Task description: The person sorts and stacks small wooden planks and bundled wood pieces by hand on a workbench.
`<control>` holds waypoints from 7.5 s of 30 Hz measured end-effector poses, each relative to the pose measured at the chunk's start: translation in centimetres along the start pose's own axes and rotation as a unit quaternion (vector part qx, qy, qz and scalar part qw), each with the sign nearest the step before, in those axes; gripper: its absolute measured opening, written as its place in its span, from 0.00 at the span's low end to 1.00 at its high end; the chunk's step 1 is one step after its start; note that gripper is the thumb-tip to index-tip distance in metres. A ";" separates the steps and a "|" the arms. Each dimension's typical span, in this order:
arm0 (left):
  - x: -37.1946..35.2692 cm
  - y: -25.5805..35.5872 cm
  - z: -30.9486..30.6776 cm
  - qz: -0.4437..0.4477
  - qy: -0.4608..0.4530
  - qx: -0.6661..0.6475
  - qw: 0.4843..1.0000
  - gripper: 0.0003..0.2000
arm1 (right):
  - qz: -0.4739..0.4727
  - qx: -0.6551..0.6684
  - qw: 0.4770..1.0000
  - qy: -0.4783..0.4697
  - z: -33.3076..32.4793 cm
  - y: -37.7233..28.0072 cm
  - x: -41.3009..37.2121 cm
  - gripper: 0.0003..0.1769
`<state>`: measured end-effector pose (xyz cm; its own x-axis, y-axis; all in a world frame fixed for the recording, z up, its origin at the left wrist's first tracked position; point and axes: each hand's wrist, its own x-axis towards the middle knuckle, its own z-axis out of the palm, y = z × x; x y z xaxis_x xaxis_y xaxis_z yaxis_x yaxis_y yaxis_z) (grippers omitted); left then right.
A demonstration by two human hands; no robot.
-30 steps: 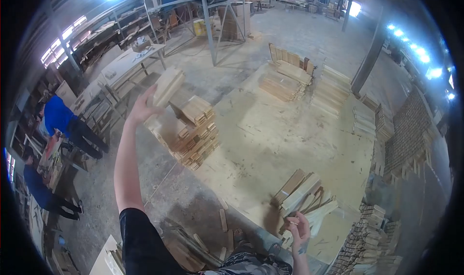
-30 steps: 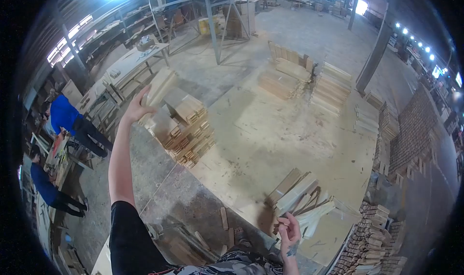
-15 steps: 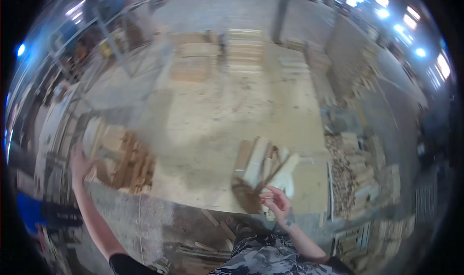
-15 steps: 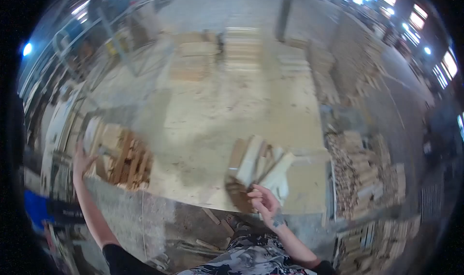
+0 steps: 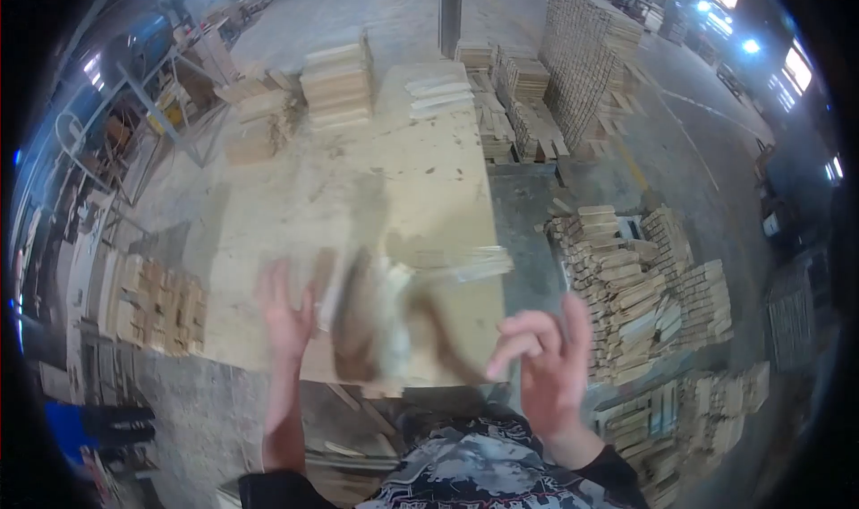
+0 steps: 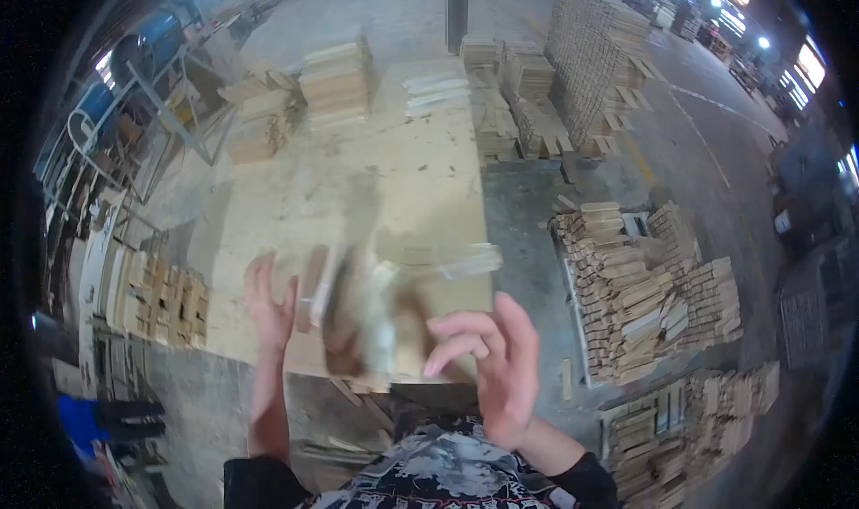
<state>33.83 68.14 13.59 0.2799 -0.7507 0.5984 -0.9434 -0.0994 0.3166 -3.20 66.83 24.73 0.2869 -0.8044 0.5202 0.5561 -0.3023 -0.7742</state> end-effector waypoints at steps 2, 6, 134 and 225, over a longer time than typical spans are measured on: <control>-1.7 7.6 4.9 0.003 -0.018 -0.065 0.998 0.25 | -0.142 0.134 0.981 -0.022 -2.0 -3.7 1.0 0.53; -6.0 22.7 12.9 -0.068 -0.144 -0.150 0.976 0.21 | -0.123 0.247 0.954 -0.120 -8.4 -12.8 0.1 0.49; 24.7 27.5 52.0 -0.827 0.178 0.066 0.529 0.26 | 0.060 -0.278 0.566 -0.774 -36.2 50.7 55.0 0.44; 26.6 23.2 57.0 -0.600 0.137 0.317 0.722 0.24 | 0.054 -0.268 0.417 -0.867 -35.4 51.9 55.8 0.54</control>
<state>9.26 8.61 -5.12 0.9058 0.2725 0.3244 0.1394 -0.9148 0.3790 14.09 -11.82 0.77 0.6789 0.6103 -0.4082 0.3468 -0.7566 -0.5543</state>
